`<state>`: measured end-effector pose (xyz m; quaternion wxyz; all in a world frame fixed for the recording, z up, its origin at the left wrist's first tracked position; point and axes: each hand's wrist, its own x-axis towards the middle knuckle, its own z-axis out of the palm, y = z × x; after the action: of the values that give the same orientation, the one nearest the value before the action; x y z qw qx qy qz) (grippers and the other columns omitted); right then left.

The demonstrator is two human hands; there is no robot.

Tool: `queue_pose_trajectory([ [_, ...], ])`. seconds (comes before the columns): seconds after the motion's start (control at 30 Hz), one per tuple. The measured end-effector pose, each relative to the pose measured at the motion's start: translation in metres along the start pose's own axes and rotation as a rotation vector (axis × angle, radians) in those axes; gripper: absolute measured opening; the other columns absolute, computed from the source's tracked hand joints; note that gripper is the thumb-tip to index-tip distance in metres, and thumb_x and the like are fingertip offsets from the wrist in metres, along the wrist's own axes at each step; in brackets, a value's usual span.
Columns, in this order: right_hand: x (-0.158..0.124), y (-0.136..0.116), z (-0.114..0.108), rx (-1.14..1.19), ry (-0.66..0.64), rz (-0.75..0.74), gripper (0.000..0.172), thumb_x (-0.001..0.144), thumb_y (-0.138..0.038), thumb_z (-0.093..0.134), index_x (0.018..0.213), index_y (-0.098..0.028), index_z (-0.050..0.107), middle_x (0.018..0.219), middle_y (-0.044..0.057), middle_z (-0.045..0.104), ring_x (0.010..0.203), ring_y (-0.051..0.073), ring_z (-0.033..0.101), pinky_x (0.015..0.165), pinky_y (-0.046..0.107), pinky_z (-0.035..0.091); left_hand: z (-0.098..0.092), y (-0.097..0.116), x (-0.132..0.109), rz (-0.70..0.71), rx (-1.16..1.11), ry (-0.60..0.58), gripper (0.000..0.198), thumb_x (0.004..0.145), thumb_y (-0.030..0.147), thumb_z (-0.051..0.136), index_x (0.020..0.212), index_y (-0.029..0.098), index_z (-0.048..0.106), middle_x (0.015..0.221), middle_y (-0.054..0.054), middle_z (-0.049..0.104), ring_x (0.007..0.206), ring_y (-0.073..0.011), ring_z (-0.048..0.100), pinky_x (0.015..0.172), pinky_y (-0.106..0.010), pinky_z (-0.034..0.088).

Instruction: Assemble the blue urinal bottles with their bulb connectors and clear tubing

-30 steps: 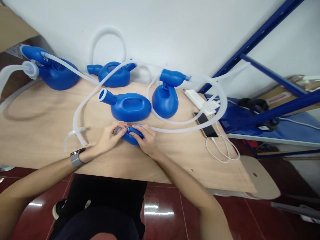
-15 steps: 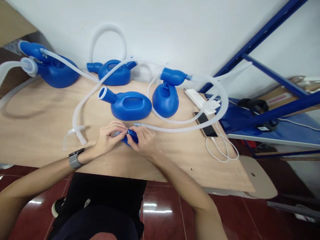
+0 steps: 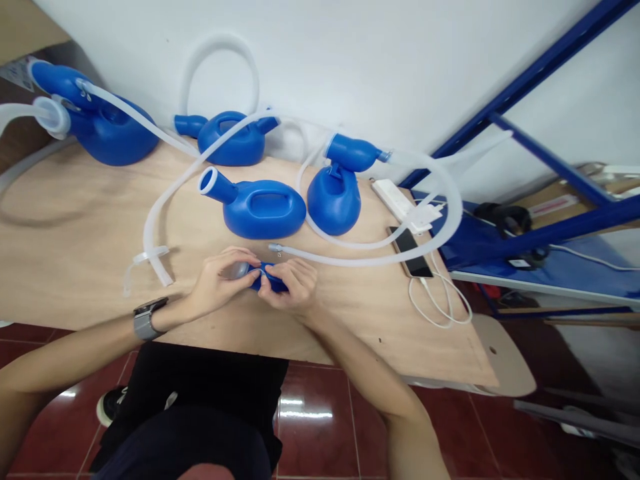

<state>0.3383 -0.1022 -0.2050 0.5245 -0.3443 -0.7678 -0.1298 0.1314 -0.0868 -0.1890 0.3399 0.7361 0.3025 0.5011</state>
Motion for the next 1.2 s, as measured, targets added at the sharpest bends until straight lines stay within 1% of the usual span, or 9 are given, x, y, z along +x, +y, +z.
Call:
queue_pose_trajectory([
  [0.13,-0.004,0.002,0.003,-0.052,-0.015,-0.002,0.004,0.093,-0.027,0.069,0.093,-0.03,0.071,0.07,-0.001,0.078,0.055,0.021,0.074,0.056,0.04,0.062,-0.002,0.002,0.001,-0.035,-0.016,-0.009,0.011,0.098,0.035,0.081,0.094,0.024,0.081,0.099,-0.007,0.083,0.103,-0.0273,0.076,0.097,-0.047,0.061],
  [0.23,-0.007,0.003,0.004,-0.062,-0.003,-0.038,0.004,0.091,-0.028,0.071,0.094,-0.03,0.072,0.067,-0.002,0.077,0.052,0.02,0.071,0.055,0.039,0.059,-0.005,0.004,0.001,-0.034,0.009,-0.063,0.014,0.098,0.037,0.08,0.092,0.025,0.081,0.095,-0.007,0.083,0.098,-0.0267,0.076,0.093,-0.045,0.06],
  [0.37,-0.007,0.002,0.002,-0.023,-0.001,-0.08,0.014,0.088,-0.023,0.073,0.1,-0.029,0.073,0.07,-0.002,0.078,0.054,0.019,0.07,0.056,0.038,0.056,-0.009,0.004,0.002,0.02,0.094,-0.134,0.013,0.099,0.036,0.079,0.094,0.025,0.082,0.093,-0.005,0.084,0.098,-0.0264,0.077,0.093,-0.045,0.057],
  [0.57,0.0,-0.005,-0.001,-0.06,-0.018,-0.121,0.01,0.085,-0.019,0.068,0.092,-0.027,0.067,0.061,-0.004,0.07,0.048,0.016,0.063,0.05,0.034,0.046,-0.01,-0.001,0.004,0.077,0.14,-0.226,0.012,0.101,0.033,0.079,0.096,0.022,0.081,0.094,-0.005,0.083,0.096,-0.0235,0.076,0.092,-0.041,0.056],
  [0.7,0.004,-0.007,-0.002,-0.03,-0.03,-0.134,0.017,0.08,-0.013,0.067,0.09,-0.027,0.063,0.059,-0.005,0.066,0.047,0.016,0.06,0.048,0.033,0.046,-0.014,-0.007,0.009,0.056,0.091,-0.335,0.014,0.101,0.031,0.077,0.092,0.022,0.081,0.105,-0.007,0.083,0.103,-0.0235,0.075,0.097,-0.04,0.059],
  [0.87,0.001,-0.002,0.001,-0.007,-0.093,-0.061,0.015,0.085,-0.015,0.067,0.088,-0.028,0.061,0.063,-0.005,0.069,0.051,0.016,0.064,0.049,0.032,0.05,-0.018,-0.018,0.014,0.016,0.161,-0.38,0.01,0.099,0.031,0.078,0.092,0.024,0.082,0.13,-0.009,0.08,0.127,-0.0294,0.067,0.111,-0.05,0.056],
  [0.97,-0.001,-0.001,0.006,0.015,-0.11,0.003,0.013,0.09,-0.016,0.068,0.086,-0.027,0.062,0.066,-0.004,0.07,0.053,0.016,0.065,0.052,0.031,0.051,-0.015,-0.02,0.013,-0.03,0.232,-0.369,0.013,0.096,0.034,0.081,0.103,0.023,0.079,0.148,-0.011,0.07,0.14,-0.0338,0.06,0.119,-0.056,0.051],
  [1.1,-0.004,0.0,0.01,0.051,-0.176,0.08,0.008,0.098,-0.019,0.068,0.093,-0.026,0.068,0.076,0.0,0.076,0.065,0.019,0.072,0.063,0.034,0.058,-0.008,-0.02,0.008,-0.055,0.377,-0.388,0.051,0.094,0.034,0.08,0.142,0.024,0.066,0.163,-0.017,0.057,0.149,-0.0407,0.054,0.12,-0.066,0.048],
  [1.2,-0.004,0.008,0.005,0.083,-0.191,0.114,0.006,0.104,-0.03,0.069,0.108,-0.027,0.073,0.092,0.004,0.08,0.081,0.023,0.076,0.076,0.041,0.064,-0.009,-0.021,0.007,-0.018,0.411,-0.348,0.062,0.096,0.03,0.076,0.155,0.026,0.057,0.162,-0.017,0.057,0.151,-0.0396,0.054,0.121,-0.063,0.049],
])
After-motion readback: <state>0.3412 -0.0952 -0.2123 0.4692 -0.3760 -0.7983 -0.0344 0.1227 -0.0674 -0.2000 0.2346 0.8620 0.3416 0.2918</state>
